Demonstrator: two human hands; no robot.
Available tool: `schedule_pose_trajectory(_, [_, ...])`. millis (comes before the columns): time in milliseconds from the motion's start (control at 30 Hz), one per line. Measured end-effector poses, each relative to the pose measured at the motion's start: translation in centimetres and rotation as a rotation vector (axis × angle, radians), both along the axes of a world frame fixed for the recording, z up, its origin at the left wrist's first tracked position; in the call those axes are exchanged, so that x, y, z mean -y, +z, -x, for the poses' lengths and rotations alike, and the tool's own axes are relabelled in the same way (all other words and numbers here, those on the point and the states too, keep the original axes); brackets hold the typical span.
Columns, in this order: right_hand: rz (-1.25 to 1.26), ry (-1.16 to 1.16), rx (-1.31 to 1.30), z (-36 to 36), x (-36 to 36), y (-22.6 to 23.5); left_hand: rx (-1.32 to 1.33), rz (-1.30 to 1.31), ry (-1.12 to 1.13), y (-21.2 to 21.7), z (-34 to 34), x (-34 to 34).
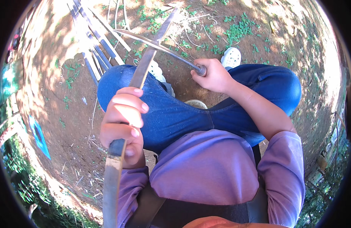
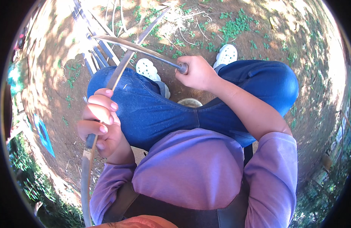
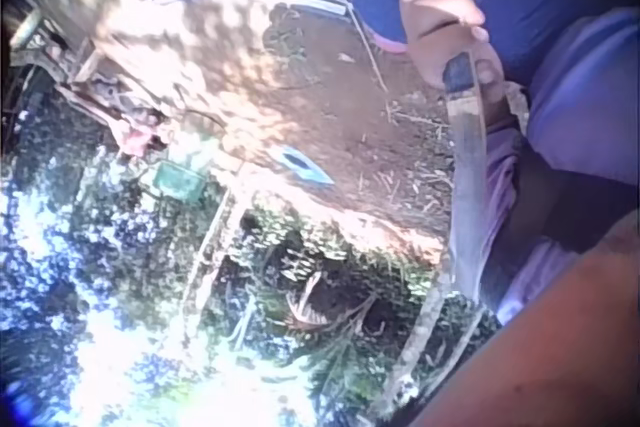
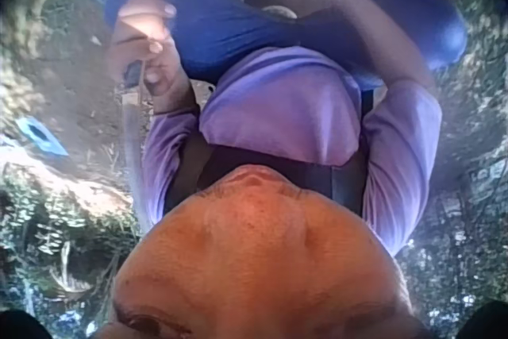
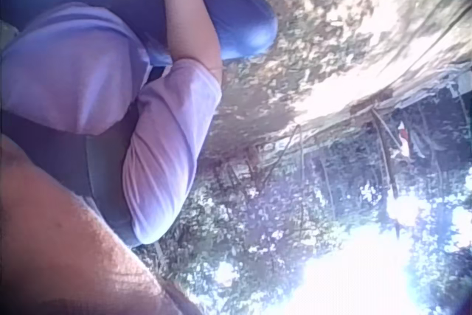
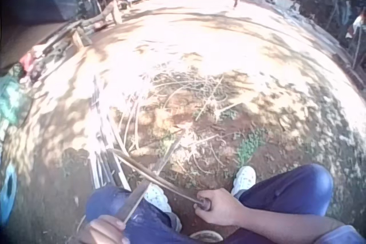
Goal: The person is sitting outdoors and using a knife to scrape the outer layer off long bamboo strips. They hold a strip in one hand while running the blade along its length with the other, repeatedly shaving off thin layers of material.
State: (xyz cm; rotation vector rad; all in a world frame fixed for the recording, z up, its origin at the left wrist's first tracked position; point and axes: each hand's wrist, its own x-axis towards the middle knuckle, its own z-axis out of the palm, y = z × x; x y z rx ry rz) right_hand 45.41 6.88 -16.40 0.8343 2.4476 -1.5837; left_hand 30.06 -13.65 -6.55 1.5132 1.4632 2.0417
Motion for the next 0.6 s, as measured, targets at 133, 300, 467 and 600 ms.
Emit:
schedule_pose_trajectory(133, [-0.046,0.038,-0.180,-0.3,1.8,1.8,-0.007,-0.007,0.040,0.6,0.1,0.0])
schedule_pose_trajectory(300, [0.005,-0.072,0.057,-0.2,0.0,0.0,-0.022,0.004,0.006,0.0,-0.1,0.0])
schedule_pose_trajectory(467, [0.072,0.061,-0.132,-0.8,1.1,0.9,-0.032,-0.008,0.018,0.2,-0.1,-0.3])
schedule_pose_trajectory(600, [0.127,-0.176,0.238,0.6,-1.7,-2.5,-0.034,-0.029,0.001,0.2,0.2,-0.4])
